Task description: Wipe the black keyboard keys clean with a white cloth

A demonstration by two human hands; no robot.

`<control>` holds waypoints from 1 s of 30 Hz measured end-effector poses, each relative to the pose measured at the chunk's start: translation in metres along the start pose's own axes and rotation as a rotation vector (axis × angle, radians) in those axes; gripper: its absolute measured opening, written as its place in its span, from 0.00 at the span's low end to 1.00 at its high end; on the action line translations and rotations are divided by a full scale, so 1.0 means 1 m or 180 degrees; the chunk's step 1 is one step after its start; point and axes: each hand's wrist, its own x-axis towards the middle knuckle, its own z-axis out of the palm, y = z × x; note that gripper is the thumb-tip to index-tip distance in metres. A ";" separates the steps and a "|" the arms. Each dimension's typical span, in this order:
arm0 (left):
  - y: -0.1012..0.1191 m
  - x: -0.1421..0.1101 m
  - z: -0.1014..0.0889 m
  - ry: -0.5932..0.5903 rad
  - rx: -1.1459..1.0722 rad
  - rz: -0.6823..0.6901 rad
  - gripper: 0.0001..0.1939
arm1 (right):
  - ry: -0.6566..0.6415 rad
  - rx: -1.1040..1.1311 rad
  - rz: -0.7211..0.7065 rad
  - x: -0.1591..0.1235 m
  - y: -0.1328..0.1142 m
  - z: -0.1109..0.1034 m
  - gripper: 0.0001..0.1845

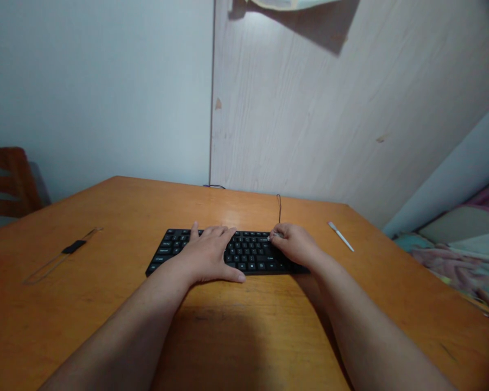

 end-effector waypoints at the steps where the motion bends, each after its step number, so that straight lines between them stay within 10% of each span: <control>1: 0.000 0.000 0.000 0.0004 0.0003 0.0001 0.63 | 0.0015 0.0071 -0.0050 0.000 0.001 0.000 0.10; 10: 0.001 0.000 -0.002 -0.0031 -0.0012 -0.0073 0.62 | -0.0754 0.0482 -0.0296 -0.011 0.005 -0.004 0.07; 26: 0.004 -0.001 -0.004 -0.0051 -0.0019 -0.0065 0.61 | -0.0143 0.0396 -0.0453 -0.013 -0.020 0.001 0.09; 30: 0.002 0.000 -0.003 -0.0021 -0.0026 -0.0022 0.61 | -0.0550 0.0428 -0.0452 -0.016 -0.024 -0.004 0.06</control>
